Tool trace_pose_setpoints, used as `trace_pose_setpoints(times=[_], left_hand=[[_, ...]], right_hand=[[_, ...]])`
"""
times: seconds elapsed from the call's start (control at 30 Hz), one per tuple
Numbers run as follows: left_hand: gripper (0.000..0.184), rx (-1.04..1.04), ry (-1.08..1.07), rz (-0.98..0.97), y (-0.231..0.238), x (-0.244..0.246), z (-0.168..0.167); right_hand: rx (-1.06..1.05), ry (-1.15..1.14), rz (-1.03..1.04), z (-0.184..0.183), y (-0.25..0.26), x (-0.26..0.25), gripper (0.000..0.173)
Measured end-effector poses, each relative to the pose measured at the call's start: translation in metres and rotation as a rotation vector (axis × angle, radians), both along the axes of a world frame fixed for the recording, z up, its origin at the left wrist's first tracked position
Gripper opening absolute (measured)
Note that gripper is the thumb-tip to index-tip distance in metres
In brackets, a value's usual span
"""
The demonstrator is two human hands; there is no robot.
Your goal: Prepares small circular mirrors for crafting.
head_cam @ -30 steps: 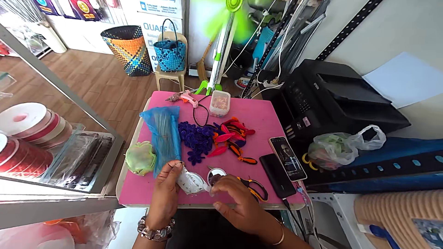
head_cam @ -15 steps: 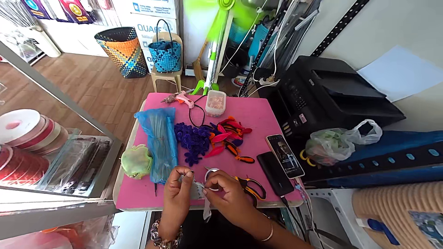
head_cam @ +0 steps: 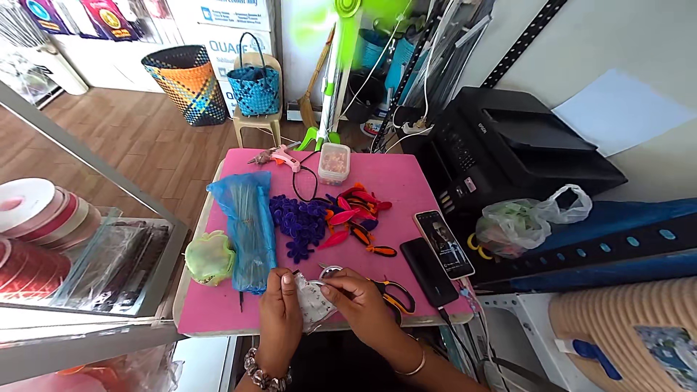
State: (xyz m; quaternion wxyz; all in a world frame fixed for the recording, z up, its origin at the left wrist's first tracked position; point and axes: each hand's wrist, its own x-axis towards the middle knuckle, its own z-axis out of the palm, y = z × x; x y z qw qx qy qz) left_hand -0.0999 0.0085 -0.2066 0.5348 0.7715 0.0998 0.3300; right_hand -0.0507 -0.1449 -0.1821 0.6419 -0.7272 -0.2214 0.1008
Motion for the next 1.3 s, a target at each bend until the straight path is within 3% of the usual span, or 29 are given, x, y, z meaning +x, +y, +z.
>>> trace_pose_setpoints(times=[0.17,0.3,0.5,0.67,0.87,0.97,1.07,1.13,1.3], left_hand=[[0.028,-0.363,-0.048,-0.106,0.001,0.0,0.003],[0.038,-0.612,-0.044,-0.135,0.001,0.0,0.011],[0.036,-0.556,-0.072,-0.195,0.001,0.001,0.006],[0.03,-0.481,-0.022,-0.092,0.01,-0.001,0.004],[0.024,-0.428,0.017,0.074,0.043,-0.012,0.015],[0.017,-0.406,-0.058,0.056,0.053,-0.019,0.017],[0.015,-0.375,-0.113,0.024,0.061,-0.026,0.015],[0.015,-0.369,-0.139,0.02,0.063,-0.03,0.015],[0.016,-0.35,-0.189,0.035,0.065,-0.031,0.02]], right_hand=[[-0.034,-0.003,0.174,0.004,-0.006,0.007,0.035],[-0.103,-0.029,0.185,0.011,-0.008,0.008,0.023],[-0.078,0.163,0.123,0.011,-0.004,0.014,0.014],[0.01,0.261,-0.114,0.01,-0.003,0.032,0.009],[-0.361,0.225,-0.066,0.004,-0.007,0.05,0.02],[-0.351,-0.022,-0.003,-0.002,-0.005,0.043,0.027],[-0.117,-0.679,-0.023,-0.02,-0.005,0.038,0.011],[-0.002,-0.97,0.019,-0.026,-0.009,0.041,0.004],[0.051,-1.177,0.073,-0.033,-0.017,0.039,0.011]])
